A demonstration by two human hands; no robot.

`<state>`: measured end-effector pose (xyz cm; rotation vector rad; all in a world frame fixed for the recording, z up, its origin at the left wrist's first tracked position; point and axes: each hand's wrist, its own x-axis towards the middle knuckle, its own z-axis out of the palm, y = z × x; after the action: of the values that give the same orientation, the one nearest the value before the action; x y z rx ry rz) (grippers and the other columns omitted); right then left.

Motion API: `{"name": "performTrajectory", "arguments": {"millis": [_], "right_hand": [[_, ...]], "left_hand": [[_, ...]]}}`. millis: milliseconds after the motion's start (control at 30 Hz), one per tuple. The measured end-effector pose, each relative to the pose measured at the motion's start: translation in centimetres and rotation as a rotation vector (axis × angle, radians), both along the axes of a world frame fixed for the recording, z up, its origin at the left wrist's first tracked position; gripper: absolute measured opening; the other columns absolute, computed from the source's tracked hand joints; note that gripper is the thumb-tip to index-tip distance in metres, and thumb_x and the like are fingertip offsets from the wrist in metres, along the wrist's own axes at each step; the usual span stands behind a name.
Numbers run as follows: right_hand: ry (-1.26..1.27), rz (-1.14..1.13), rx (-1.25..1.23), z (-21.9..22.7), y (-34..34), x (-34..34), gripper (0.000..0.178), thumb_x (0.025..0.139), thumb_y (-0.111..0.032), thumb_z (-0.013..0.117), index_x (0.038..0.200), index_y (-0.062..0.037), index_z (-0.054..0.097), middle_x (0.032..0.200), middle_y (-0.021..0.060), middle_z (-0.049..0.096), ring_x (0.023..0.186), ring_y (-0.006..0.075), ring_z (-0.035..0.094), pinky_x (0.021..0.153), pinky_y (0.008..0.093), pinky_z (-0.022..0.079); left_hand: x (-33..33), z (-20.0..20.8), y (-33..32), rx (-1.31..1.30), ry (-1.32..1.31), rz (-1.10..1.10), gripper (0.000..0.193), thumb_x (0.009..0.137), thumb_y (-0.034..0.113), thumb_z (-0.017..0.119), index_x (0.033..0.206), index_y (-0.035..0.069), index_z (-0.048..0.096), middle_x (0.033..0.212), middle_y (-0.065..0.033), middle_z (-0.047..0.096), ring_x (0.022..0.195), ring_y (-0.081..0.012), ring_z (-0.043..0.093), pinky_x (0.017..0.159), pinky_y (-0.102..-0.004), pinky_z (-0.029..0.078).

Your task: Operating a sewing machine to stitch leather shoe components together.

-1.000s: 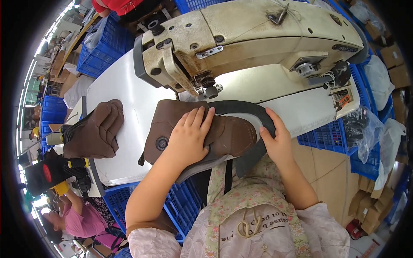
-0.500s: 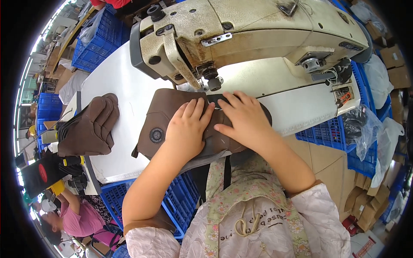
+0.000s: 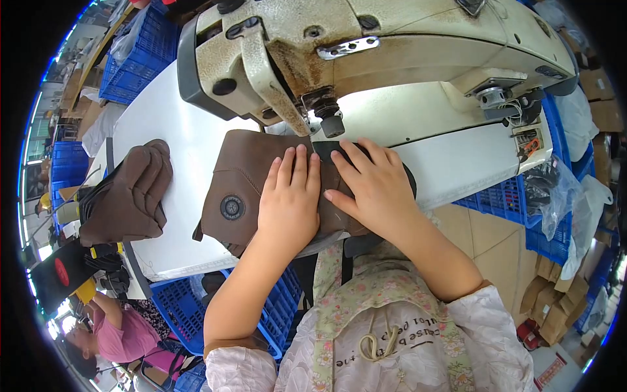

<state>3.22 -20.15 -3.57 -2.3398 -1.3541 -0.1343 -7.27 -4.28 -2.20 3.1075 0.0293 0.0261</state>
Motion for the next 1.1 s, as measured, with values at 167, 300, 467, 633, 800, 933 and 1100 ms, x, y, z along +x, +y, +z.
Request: {"name": "performTrajectory", "arguments": {"millis": [167, 300, 467, 633, 800, 933, 1100], "right_hand": [[0.002, 0.007, -0.035, 0.3, 0.3, 0.0, 0.057, 0.079, -0.044, 0.073, 0.119, -0.0032, 0.068, 0.131, 0.0124, 0.06, 0.121, 0.0318, 0.051, 0.095, 0.0453, 0.042], [-0.005, 0.017, -0.05, 0.4, 0.4, 0.2, 0.057, 0.079, -0.044, 0.074, 0.12, -0.0039, 0.068, 0.13, 0.0115, 0.06, 0.12, 0.0308, 0.051, 0.092, 0.0443, 0.042], [0.003, 0.02, -0.05, 0.3, 1.2, 0.8, 0.056, 0.079, -0.044, 0.074, 0.12, -0.005, 0.068, 0.128, 0.0102, 0.061, 0.117, 0.0298, 0.052, 0.09, 0.0433, 0.043], [-0.014, 0.029, -0.037, 0.4, 2.1, 2.2, 0.055, 0.079, -0.043, 0.074, 0.118, -0.0052, 0.069, 0.125, 0.0087, 0.062, 0.113, 0.0279, 0.053, 0.088, 0.0425, 0.044], [0.042, 0.06, -0.035, 0.7, 2.4, 2.7, 0.053, 0.08, -0.043, 0.074, 0.116, -0.0037, 0.069, 0.124, 0.0091, 0.063, 0.111, 0.027, 0.056, 0.087, 0.042, 0.046], [0.023, 0.052, -0.029, 0.5, 2.1, 2.8, 0.054, 0.081, -0.044, 0.073, 0.116, -0.0026, 0.069, 0.124, 0.0104, 0.064, 0.114, 0.0278, 0.056, 0.09, 0.0424, 0.046], [0.002, 0.06, -0.045, 0.6, 2.1, 2.8, 0.054, 0.083, -0.046, 0.071, 0.116, -0.0024, 0.069, 0.126, 0.0112, 0.065, 0.118, 0.028, 0.055, 0.092, 0.042, 0.046]], "left_hand": [[0.0, -0.1, 0.0, -0.013, -0.002, 0.003, 0.077, 0.07, 0.008, 0.067, 0.144, -0.003, 0.046, 0.147, -0.0235, 0.046, 0.138, -0.0377, 0.042, 0.117, -0.0474, 0.032], [0.0, 0.0, -0.1, -0.046, -0.006, 0.008, 0.077, 0.07, 0.005, 0.066, 0.143, -0.002, 0.046, 0.148, -0.0237, 0.045, 0.138, -0.0381, 0.042, 0.117, -0.0472, 0.033], [0.5, -0.3, 0.6, -0.153, -0.043, 0.062, 0.071, 0.071, 0.001, 0.064, 0.14, -0.003, 0.048, 0.148, -0.0239, 0.045, 0.138, -0.0391, 0.042, 0.115, -0.047, 0.035], [1.6, -0.5, 1.7, -0.139, -0.107, 0.043, 0.065, 0.071, 0.006, 0.066, 0.134, -0.005, 0.052, 0.142, -0.0278, 0.048, 0.134, -0.0426, 0.044, 0.113, -0.0485, 0.038], [1.7, -0.7, 2.1, -0.143, -0.1, 0.045, 0.068, 0.069, 0.006, 0.068, 0.134, -0.004, 0.052, 0.142, -0.0274, 0.048, 0.134, -0.0422, 0.045, 0.112, -0.0484, 0.039], [1.7, -0.4, 2.0, -0.157, -0.101, 0.042, 0.068, 0.069, 0.007, 0.068, 0.135, -0.004, 0.052, 0.142, -0.0267, 0.049, 0.134, -0.0417, 0.045, 0.112, -0.0482, 0.039], [1.6, -0.5, 2.2, -0.142, -0.099, 0.03, 0.07, 0.069, 0.007, 0.068, 0.136, -0.004, 0.051, 0.141, -0.0265, 0.049, 0.134, -0.0417, 0.045, 0.113, -0.0484, 0.038]]}}
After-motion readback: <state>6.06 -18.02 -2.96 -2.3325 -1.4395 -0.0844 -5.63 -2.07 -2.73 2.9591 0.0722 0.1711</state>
